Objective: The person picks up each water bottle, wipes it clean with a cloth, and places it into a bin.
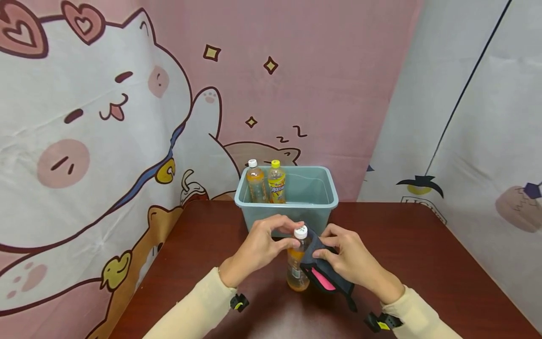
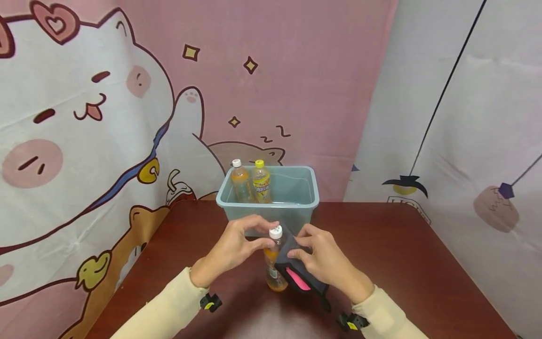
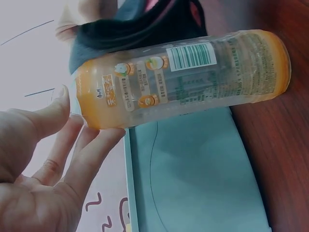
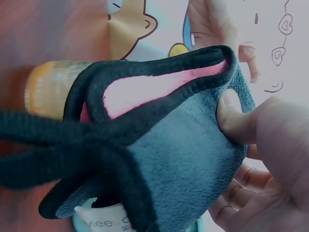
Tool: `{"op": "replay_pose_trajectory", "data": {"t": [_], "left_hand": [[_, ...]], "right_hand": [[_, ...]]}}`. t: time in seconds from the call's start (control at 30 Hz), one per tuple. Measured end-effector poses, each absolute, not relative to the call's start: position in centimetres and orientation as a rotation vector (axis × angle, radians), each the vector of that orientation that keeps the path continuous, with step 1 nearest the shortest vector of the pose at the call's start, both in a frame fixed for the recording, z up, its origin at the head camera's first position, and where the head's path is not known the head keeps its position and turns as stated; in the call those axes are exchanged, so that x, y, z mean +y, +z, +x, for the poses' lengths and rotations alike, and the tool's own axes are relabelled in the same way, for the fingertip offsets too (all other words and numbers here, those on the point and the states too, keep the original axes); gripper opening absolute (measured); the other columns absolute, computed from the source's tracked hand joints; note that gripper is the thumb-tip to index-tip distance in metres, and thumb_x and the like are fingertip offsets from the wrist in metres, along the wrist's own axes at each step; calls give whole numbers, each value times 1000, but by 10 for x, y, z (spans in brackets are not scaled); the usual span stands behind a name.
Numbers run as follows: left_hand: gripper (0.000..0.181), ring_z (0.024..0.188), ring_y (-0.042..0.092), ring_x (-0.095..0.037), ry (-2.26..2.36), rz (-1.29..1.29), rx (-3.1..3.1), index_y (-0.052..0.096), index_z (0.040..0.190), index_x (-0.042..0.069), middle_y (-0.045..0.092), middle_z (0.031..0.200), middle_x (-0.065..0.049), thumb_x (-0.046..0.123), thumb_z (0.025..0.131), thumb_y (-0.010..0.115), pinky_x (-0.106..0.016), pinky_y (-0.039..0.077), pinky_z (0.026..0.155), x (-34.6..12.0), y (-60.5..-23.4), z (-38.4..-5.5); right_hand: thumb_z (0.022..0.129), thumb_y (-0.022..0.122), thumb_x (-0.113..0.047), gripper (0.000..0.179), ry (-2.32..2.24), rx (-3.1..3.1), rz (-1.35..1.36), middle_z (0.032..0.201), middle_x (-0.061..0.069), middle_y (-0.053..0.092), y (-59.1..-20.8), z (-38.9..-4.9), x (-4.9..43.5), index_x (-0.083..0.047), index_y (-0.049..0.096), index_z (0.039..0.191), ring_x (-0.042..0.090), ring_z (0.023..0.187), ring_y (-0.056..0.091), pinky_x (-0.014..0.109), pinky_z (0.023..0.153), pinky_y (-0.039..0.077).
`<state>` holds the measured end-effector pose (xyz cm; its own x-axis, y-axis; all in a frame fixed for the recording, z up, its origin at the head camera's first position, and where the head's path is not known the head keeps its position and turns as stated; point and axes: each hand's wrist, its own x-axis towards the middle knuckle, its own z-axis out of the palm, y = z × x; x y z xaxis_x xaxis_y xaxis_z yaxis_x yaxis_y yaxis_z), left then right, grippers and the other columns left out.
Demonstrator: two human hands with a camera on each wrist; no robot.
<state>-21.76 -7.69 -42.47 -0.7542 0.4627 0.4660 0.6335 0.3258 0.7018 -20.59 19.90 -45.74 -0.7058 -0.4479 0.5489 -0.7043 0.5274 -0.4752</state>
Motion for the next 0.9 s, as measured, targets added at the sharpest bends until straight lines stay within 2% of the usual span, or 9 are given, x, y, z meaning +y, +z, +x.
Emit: {"op": "replay_pose_trajectory", "data": {"t": [0.13,0.33,0.6,0.77,0.9], "left_hand": [[36,110,84,-11,-1381,-996,-2415,85,129,20,85,140,7,14,95,96,-26,69,100,-78,-424,-217],[34,108,84,-11,-1368,-992,-2417,85,127,20,85,142,7,15,95,96,-26,69,99,-79,-426,-217],[34,109,83,-10,-1366,-983,-2421,85,127,22,84,142,9,16,95,95,-27,70,99,-78,-426,-216],[33,109,83,-9,-1348,-980,-2431,85,127,22,84,142,11,17,96,95,-26,69,98,-77,-426,-216],[31,111,82,-9,-1337,-986,-2434,84,127,22,83,144,11,18,98,94,-26,69,99,-77,-426,-216]], "right_hand": [[87,101,-5,26,993,-2459,982,96,-10,64,-473,-208,201,-4,93,112,-4,76,52,19,62,51],[91,99,-11,21,991,-2605,1021,93,-11,59,-498,-210,201,-4,93,110,-4,81,55,19,69,55],[95,98,-18,15,910,-2718,1070,93,-10,61,-510,-213,199,-6,93,102,-6,77,55,18,67,53],[96,98,-18,14,914,-2782,1100,88,-7,58,-516,-214,196,-8,90,90,-5,70,45,17,61,43],[96,99,-16,28,870,-2806,1121,82,-6,55,-521,-214,195,-15,81,74,-4,66,36,18,57,32]]}}
